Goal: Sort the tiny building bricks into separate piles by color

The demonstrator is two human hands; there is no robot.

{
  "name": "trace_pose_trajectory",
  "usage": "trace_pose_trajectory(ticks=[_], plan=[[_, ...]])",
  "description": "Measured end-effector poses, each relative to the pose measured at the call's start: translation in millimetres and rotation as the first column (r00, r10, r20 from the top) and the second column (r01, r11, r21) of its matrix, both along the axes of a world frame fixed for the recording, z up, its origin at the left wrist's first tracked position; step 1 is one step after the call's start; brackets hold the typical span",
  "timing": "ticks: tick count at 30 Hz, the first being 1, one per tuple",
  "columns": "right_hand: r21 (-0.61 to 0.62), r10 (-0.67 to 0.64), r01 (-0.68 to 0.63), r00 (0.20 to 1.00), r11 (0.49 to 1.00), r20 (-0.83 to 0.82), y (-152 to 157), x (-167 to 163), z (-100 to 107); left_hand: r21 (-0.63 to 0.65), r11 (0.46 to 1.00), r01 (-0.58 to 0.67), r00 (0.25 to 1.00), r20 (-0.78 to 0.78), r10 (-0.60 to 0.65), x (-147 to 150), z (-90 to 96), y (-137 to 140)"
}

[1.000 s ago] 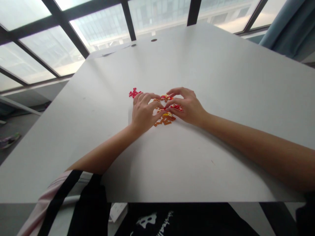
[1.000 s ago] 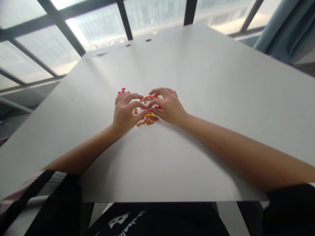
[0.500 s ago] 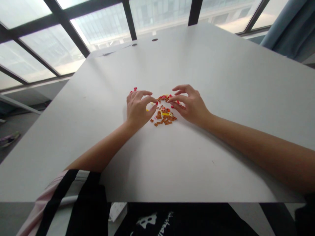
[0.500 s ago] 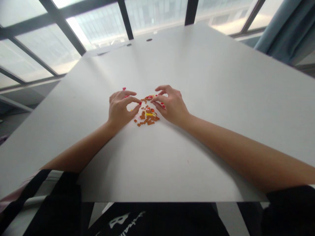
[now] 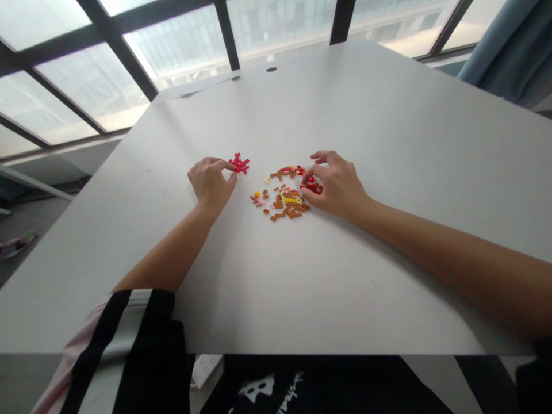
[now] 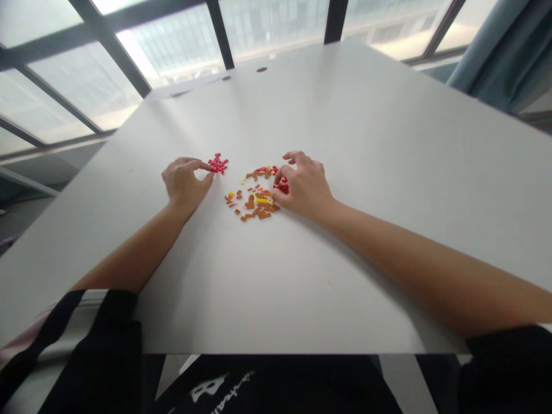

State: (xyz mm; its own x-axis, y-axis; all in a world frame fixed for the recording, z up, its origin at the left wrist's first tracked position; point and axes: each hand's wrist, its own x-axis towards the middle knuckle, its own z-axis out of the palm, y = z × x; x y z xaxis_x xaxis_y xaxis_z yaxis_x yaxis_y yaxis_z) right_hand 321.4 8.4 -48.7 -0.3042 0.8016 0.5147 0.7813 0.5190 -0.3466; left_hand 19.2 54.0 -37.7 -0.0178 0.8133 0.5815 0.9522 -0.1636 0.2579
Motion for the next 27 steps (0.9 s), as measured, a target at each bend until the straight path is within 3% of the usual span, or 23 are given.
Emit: trace_pose_trajectory(ticks=[8,18,23,27], plan=[[0.026,0.002,-0.002,1.0,1.0,-0.011,1,1,-2,0.044,0.999,-0.005,1.0,-0.01,0.006,-2,-2.2,2],[-0.002,0.016,-0.016,1.0,1.0,-0.023,1,1,-1,-0.076,0.997,0.009,1.0,-0.009,-0.01,8,7.3,-8],[0.02,0.015,-0.015,1.0,1.0,-0.017,-1,0,1,0.011,0.999,0.047,0.999,-0.02,-0.047,11,8.1,-11],[0.03,0.01,-0.01,1.0,1.0,0.0,-1,0,0,-0.013,0.997,0.081,0.996,-0.047,-0.082,16,11.5,-15]])
